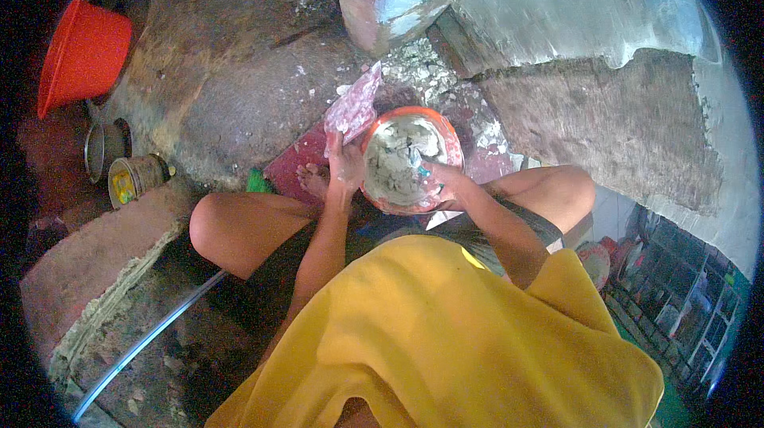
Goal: The person mixes plaster in a small orange bucket using a spatula, periodically scraping material from a red hawk into the bucket and adding water from a nearby faucet.
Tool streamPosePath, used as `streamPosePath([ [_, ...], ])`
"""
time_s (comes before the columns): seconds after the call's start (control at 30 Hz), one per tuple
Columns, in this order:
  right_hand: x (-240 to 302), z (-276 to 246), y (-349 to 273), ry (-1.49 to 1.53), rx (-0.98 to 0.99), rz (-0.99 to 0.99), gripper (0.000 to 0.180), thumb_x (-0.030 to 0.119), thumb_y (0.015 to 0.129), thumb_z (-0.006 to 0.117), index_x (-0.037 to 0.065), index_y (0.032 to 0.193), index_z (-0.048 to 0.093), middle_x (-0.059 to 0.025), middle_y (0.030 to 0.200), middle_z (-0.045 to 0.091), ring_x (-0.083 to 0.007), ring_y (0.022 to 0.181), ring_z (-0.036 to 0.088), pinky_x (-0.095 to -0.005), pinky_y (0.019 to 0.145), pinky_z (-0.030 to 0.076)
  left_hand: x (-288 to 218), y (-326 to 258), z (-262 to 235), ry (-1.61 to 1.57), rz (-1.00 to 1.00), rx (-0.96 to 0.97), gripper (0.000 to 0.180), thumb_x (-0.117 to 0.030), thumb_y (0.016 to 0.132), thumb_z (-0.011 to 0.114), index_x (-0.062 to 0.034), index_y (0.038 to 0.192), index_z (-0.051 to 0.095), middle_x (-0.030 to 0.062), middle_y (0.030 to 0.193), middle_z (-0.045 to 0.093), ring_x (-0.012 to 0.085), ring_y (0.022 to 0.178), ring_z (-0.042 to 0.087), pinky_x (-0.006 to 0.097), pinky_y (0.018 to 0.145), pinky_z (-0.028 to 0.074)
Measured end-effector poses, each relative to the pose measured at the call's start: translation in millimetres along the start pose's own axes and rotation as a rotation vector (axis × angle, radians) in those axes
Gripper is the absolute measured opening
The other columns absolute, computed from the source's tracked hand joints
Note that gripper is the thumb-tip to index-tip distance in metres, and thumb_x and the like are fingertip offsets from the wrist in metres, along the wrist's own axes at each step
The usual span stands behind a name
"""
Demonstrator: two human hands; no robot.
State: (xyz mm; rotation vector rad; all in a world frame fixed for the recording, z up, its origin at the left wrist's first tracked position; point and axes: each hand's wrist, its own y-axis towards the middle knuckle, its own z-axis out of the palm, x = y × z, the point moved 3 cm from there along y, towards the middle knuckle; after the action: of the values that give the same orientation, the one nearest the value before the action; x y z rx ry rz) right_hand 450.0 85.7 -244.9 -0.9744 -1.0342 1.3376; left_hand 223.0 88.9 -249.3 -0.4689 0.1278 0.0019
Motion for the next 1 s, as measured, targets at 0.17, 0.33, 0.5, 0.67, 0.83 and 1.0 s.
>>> streamPosePath([
  [0.17,3.0,4.9,-22.4,-0.523,-0.306,-0.125,0.048,0.041,0.081,0.045,-0.002,0.103,0.043,-0.0131,0.088,0.050,-0.0251,0.075,0.049,-0.0410,0.058,0.045,-0.9,-1.8,8.7,0.044,0.012,-0.029,0.046,-0.037,0.085,0.036,-0.0036,0.116,0.038,0.0085,0.118,0.044,0.0209,0.110,0.038,0.034,0.097,0.023],
  [0.33,12.6,45.7,-82.3,-1.758,-0.412,-0.526,0.042,0.034,0.085,0.037,-0.005,0.084,0.055,-0.0201,0.074,0.057,-0.0336,0.072,0.057,-0.0442,0.061,0.045,-2.7,-3.0,0.1,-0.036,-0.054,-0.030,0.044,-0.036,0.085,0.037,-0.0038,0.115,0.040,0.0084,0.117,0.045,0.0208,0.110,0.039,0.035,0.096,0.024],
  [0.5,0.6,43.6,-26.3,-1.863,-0.425,-0.625,0.042,0.034,0.081,0.042,-0.005,0.074,0.057,-0.0245,0.074,0.056,-0.0373,0.072,0.055,-0.0446,0.066,0.043,-1.6,-6.0,15.2,0.060,0.016,-0.078,0.046,-0.037,0.083,0.040,-0.0049,0.117,0.039,0.0088,0.118,0.044,0.0227,0.110,0.039,0.037,0.096,0.024],
  [0.67,13.7,47.3,18.8,-1.620,-0.429,-0.414,0.051,0.042,0.079,0.044,-0.008,0.078,0.056,-0.0275,0.081,0.055,-0.0383,0.078,0.055,-0.0437,0.069,0.043,1.3,-1.3,6.1,0.029,-0.034,-0.007,0.050,-0.039,0.081,0.043,-0.0070,0.119,0.037,0.0096,0.121,0.041,0.0254,0.112,0.037,0.042,0.096,0.025],
  [0.83,23.2,42.4,9.0,-1.535,-0.367,-0.329,0.051,0.042,0.076,0.046,-0.007,0.078,0.059,-0.0248,0.079,0.058,-0.0353,0.075,0.057,-0.0421,0.070,0.043,-2.6,1.9,16.2,-0.002,-0.068,0.021,0.050,-0.040,0.082,0.041,-0.0068,0.120,0.036,0.0101,0.122,0.040,0.0261,0.113,0.036,0.041,0.097,0.024],
  [1.0,-6.9,11.5,33.2,-0.818,-0.221,-0.025,0.051,0.045,0.078,0.047,-0.002,0.096,0.053,-0.0116,0.070,0.056,-0.0238,0.061,0.052,-0.0362,0.059,0.044,1.4,0.5,14.7,0.042,-0.052,-0.019,0.048,-0.038,0.083,0.040,-0.0062,0.119,0.036,0.0096,0.121,0.041,0.0253,0.112,0.036,0.039,0.096,0.025],
])
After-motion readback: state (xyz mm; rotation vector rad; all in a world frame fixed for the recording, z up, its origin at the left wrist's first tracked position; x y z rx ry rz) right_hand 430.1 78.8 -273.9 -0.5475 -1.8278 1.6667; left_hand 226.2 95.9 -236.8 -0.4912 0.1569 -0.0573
